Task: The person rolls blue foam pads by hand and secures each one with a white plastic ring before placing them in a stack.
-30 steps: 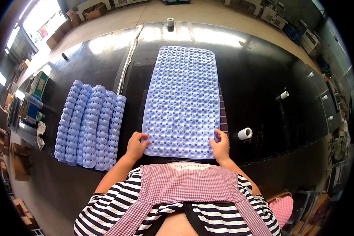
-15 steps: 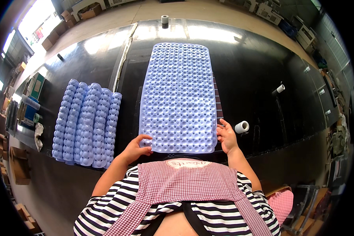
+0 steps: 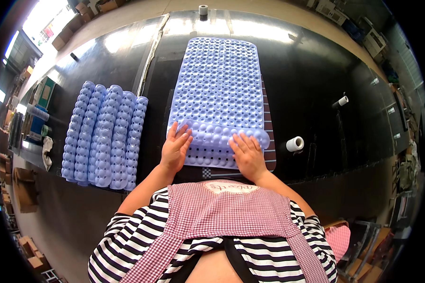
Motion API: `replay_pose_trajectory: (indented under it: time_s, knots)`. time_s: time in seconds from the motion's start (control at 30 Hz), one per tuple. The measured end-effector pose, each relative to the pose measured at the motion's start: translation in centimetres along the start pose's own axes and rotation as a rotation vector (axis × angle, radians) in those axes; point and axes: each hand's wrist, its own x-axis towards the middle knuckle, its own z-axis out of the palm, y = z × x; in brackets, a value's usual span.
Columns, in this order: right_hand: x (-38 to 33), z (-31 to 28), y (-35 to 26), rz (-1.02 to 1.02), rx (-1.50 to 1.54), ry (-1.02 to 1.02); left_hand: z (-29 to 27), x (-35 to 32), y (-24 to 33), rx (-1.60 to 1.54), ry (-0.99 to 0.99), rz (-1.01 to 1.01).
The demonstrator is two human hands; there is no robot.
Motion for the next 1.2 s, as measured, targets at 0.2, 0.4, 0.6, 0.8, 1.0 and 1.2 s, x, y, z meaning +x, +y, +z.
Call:
replay_pose_trajectory:
  time_s: [0.2,0.4,0.6,0.8,1.0,1.2]
  knots:
    - [0.2,2.8,2.0,0.177,0.218,-0.031,-0.2,1.4,1.0,2.081,-0.335,0.756]
    - [-0.6,2.1,1.7,0.189,0.31,-0.005,-1.6,1.4,1.7,2.064,-0.43,0.753]
    - [-3.6,0.8,-0.1,0.153,0.312,0.072,-3.5,-2.5,0.4,1.869,-0.411,0.812]
    - [-4.1,1.1,-0.5,0.153,0.335,0.05,-4.2,-3.0,-0.2,1.81,-0.36,0.791]
    - [-3.9,1.4,-0.2,0.21,0.403,0.001,-4.1,-1.9,1.0,1.772,-0.431,0.534]
    - [-2.4,1.4,2.0,0.41,0.618,-0.292,-3.1,0.3,2.1,1.828,-0.482,0.324]
